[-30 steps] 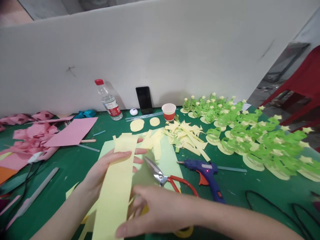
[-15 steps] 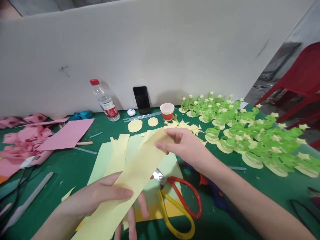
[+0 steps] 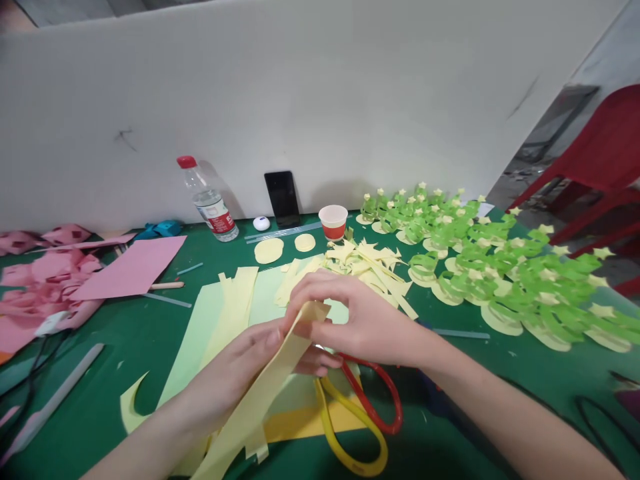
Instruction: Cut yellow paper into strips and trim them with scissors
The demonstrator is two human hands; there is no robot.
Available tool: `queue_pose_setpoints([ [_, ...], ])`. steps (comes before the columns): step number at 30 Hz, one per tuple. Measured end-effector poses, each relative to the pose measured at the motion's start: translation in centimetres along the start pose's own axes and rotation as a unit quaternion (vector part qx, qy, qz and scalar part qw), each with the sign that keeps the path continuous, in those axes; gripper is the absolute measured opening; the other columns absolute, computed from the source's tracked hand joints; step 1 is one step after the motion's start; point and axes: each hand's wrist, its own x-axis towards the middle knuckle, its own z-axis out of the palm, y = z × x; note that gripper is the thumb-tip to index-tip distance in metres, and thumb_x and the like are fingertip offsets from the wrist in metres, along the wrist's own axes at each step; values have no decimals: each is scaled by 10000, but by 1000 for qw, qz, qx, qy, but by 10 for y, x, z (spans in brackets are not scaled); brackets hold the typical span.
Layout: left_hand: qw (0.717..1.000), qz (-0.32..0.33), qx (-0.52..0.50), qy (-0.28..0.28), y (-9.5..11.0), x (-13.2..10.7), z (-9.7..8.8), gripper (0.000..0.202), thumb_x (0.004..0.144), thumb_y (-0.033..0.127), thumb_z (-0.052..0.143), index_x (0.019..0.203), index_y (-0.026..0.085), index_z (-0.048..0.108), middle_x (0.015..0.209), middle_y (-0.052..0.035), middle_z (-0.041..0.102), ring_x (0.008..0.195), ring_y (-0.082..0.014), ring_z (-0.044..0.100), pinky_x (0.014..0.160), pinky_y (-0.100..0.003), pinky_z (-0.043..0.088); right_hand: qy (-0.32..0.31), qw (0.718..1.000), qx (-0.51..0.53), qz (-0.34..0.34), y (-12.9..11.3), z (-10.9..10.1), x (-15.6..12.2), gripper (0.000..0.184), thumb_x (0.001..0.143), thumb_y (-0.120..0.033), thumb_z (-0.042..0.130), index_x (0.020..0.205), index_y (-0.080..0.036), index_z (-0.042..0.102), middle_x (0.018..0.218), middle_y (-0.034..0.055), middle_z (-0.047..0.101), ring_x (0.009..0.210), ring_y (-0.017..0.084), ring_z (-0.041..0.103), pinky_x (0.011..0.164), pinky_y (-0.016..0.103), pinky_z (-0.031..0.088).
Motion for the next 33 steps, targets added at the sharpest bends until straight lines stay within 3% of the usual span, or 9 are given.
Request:
queue_pose_setpoints([
  [4, 1000, 10, -3, -6, 1, -3, 2, 280, 761, 377, 596, 858, 128, 683, 891, -97, 706, 844, -210, 655, 778, -294, 501, 73, 996, -18, 37, -7, 7, -1, 142, 667, -80, 536, 734, -199, 573, 757, 0, 576, 735, 136, 527, 669, 258, 415],
  [7, 998, 40, -25, 31, 4, -6, 3, 197, 780, 304, 590, 817, 136, 686, 844, -70, 718, 793, -186, 668, 761, -273, 509, 113, 990, 7, 79, -11, 9, -2, 68, 747, -200, 502, 724, -204, 566, 702, 6, 592, 666, 137, 534, 597, 252, 422],
  [9, 996, 63, -19, 65, 6, -8, 3, 163, 786, 265, 583, 780, 140, 687, 790, -49, 724, 756, -173, 672, 752, -262, 510, 119, 989, 30, 86, -15, 9, -3, 138, 784, -271, 484, 697, -204, 568, 662, 2, 584, 621, 125, 525, 565, 239, 419],
  [15, 977, 87, 155, 115, 10, -15, 3, 162, 789, 200, 553, 761, 160, 708, 769, -16, 723, 738, -157, 656, 699, -205, 494, 154, 983, 35, 93, -21, 16, -9, 122, 722, -253, 558, 612, -200, 548, 584, -4, 556, 548, 113, 495, 494, 226, 403],
  [18, 942, 150, 240, 181, 13, -18, 3, 70, 710, 193, 638, 723, 202, 706, 718, 25, 711, 667, -144, 633, 621, -188, 481, 160, 983, 10, 91, -21, 21, -9, 131, 717, -228, 556, 590, -196, 553, 564, 1, 554, 527, 110, 489, 475, 224, 401],
  [21, 919, 183, 251, 244, 17, -20, 3, 55, 647, 164, 682, 635, 218, 690, 660, 34, 699, 625, -155, 624, 598, -211, 486, 156, 984, 7, 85, -21, 24, -10, 143, 721, -224, 563, 581, -193, 560, 569, 6, 564, 531, 108, 494, 476, 220, 409],
  [33, 901, 190, 245, 303, 18, -22, 2, 85, 618, 145, 694, 572, 213, 673, 554, 36, 668, 499, -144, 590, 479, -211, 471, 133, 981, 67, 121, -20, 27, -9, 90, 688, -221, 591, 598, -212, 593, 585, -1, 576, 523, 109, 516, 436, 203, 420],
])
